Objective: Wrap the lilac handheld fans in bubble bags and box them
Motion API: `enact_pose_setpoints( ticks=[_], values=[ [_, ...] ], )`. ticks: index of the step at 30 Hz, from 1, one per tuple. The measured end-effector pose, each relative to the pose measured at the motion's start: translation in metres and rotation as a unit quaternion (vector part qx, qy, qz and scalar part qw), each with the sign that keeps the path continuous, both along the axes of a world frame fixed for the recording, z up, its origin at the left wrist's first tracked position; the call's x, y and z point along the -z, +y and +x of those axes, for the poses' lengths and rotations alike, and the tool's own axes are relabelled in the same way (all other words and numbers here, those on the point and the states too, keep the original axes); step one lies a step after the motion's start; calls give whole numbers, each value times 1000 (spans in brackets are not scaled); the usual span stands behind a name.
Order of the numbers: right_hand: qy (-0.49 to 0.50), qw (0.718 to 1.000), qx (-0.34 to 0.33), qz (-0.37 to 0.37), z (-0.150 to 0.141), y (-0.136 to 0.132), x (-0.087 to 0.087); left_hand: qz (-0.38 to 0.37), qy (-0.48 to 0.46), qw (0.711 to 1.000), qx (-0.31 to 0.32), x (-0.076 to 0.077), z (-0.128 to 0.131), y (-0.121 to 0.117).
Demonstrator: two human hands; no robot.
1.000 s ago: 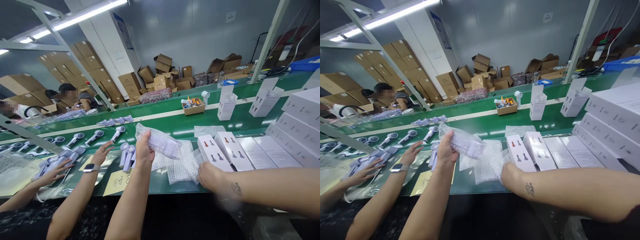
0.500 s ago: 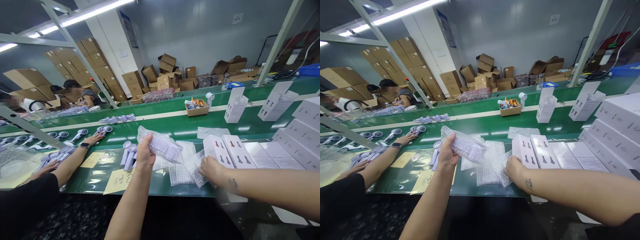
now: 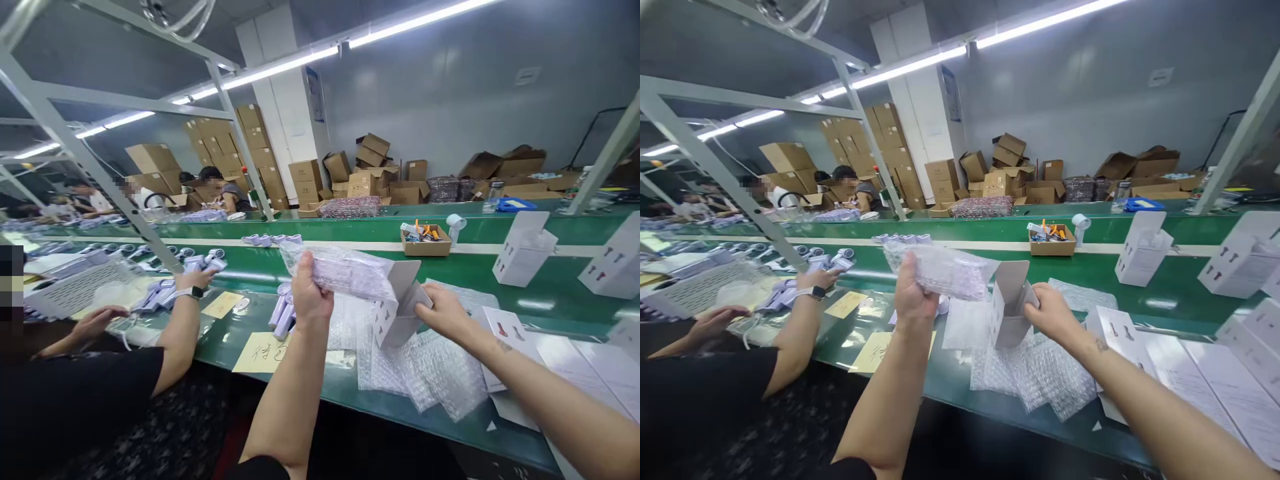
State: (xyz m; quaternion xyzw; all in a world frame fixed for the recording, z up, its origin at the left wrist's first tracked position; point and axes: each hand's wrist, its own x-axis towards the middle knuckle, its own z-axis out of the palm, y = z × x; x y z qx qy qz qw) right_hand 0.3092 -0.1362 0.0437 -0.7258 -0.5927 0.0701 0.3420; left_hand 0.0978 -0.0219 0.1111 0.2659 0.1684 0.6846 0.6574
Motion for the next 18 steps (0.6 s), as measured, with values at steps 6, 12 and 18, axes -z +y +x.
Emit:
enact_pose_setpoints(
  ticks=[6, 12, 18],
  values=[
    [159, 971, -55, 169, -25, 11, 35, 121, 139, 983, -12, 5, 32, -23],
    [303, 918, -243, 77, -21, 28, 35, 334, 455, 782, -263, 29, 32, -17],
    [282, 931, -228, 25, -2, 23, 27, 471, 584, 604, -268, 31, 45, -11]
  ],
)
